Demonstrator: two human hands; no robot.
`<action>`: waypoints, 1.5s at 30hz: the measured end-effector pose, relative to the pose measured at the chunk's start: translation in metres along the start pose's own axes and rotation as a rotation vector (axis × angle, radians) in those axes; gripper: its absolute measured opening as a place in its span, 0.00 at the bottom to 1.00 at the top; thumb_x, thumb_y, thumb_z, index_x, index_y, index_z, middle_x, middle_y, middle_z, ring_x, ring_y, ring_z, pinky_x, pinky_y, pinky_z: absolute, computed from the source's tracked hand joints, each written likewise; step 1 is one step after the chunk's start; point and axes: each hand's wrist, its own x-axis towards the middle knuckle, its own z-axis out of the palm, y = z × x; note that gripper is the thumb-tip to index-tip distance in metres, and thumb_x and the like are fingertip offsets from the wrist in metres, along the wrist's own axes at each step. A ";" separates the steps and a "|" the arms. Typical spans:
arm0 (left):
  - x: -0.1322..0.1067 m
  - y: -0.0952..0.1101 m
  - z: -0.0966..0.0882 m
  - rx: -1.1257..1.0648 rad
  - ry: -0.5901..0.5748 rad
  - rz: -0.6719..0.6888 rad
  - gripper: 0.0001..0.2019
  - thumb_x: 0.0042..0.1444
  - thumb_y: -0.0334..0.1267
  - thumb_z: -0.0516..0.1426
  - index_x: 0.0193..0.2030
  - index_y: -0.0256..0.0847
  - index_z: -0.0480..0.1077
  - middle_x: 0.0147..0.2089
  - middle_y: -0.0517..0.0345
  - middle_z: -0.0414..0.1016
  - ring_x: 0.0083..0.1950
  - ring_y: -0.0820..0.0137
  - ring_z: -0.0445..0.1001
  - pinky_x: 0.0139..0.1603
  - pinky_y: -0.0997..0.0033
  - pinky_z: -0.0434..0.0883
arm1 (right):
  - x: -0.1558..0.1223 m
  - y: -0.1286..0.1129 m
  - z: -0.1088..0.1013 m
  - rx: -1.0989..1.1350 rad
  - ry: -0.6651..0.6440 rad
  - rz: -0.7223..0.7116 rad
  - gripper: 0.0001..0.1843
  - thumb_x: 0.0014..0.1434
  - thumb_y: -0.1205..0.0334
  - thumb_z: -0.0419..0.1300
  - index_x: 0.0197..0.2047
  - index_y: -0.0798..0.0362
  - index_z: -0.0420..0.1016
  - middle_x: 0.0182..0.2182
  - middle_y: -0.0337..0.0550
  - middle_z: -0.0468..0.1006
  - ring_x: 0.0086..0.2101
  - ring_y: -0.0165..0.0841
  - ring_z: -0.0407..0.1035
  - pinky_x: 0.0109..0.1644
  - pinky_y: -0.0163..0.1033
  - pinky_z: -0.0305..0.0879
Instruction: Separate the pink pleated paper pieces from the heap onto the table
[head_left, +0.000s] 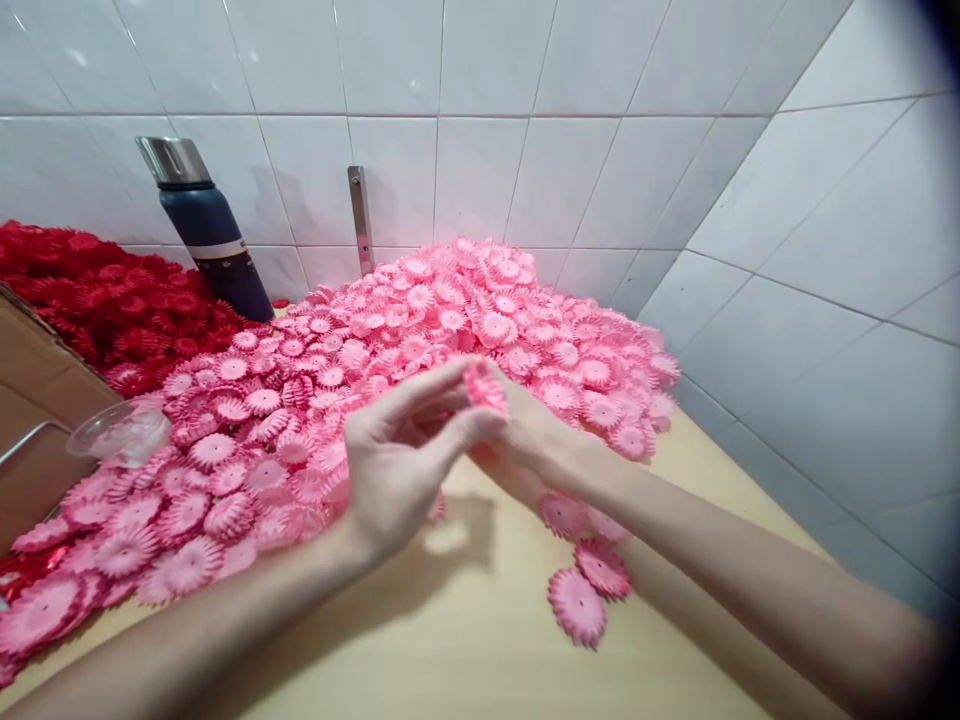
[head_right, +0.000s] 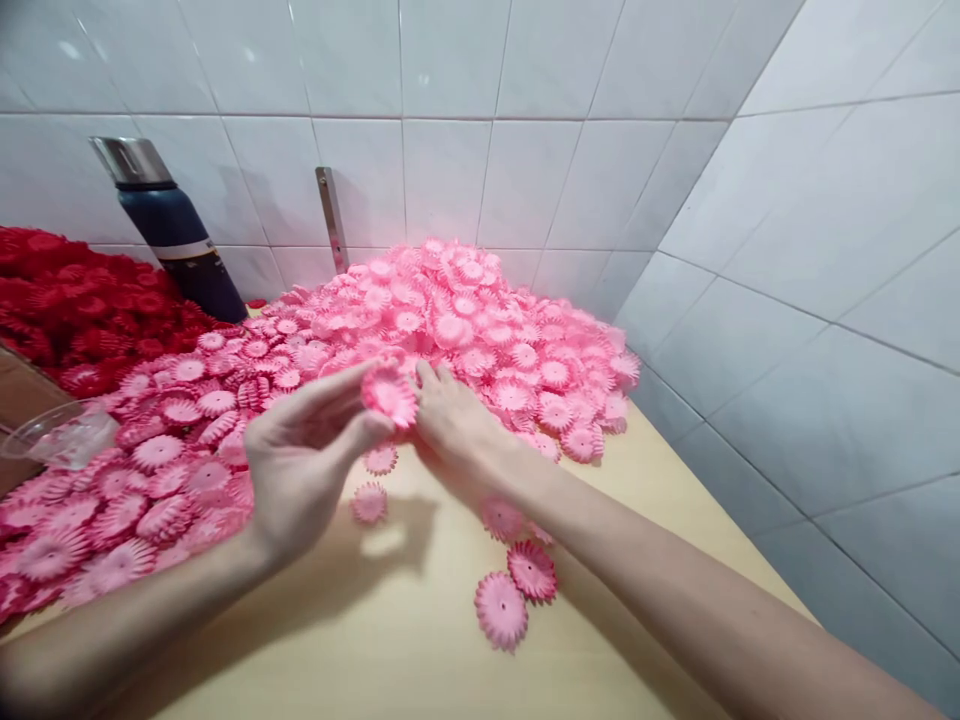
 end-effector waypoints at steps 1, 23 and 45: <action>-0.007 0.001 0.002 0.015 -0.071 0.002 0.19 0.44 0.27 0.67 0.44 0.47 0.78 0.38 0.62 0.83 0.37 0.69 0.82 0.41 0.73 0.81 | 0.007 0.002 -0.008 -0.007 0.030 -0.009 0.12 0.65 0.64 0.51 0.49 0.55 0.70 0.42 0.54 0.72 0.41 0.43 0.67 0.40 0.47 0.68; -0.015 -0.051 -0.009 -0.005 -0.142 -0.411 0.19 0.44 0.36 0.68 0.45 0.42 0.77 0.36 0.57 0.81 0.37 0.67 0.81 0.32 0.74 0.79 | 0.074 0.027 -0.075 0.137 0.409 -0.191 0.25 0.59 0.65 0.58 0.59 0.43 0.62 0.64 0.45 0.58 0.60 0.46 0.57 0.58 0.56 0.63; -0.020 -0.050 -0.009 0.121 -0.231 -0.225 0.16 0.48 0.34 0.66 0.46 0.40 0.77 0.33 0.58 0.82 0.32 0.70 0.81 0.33 0.76 0.79 | -0.068 0.027 -0.059 0.785 -0.229 0.283 0.12 0.59 0.53 0.59 0.40 0.52 0.75 0.38 0.44 0.78 0.37 0.34 0.73 0.40 0.38 0.69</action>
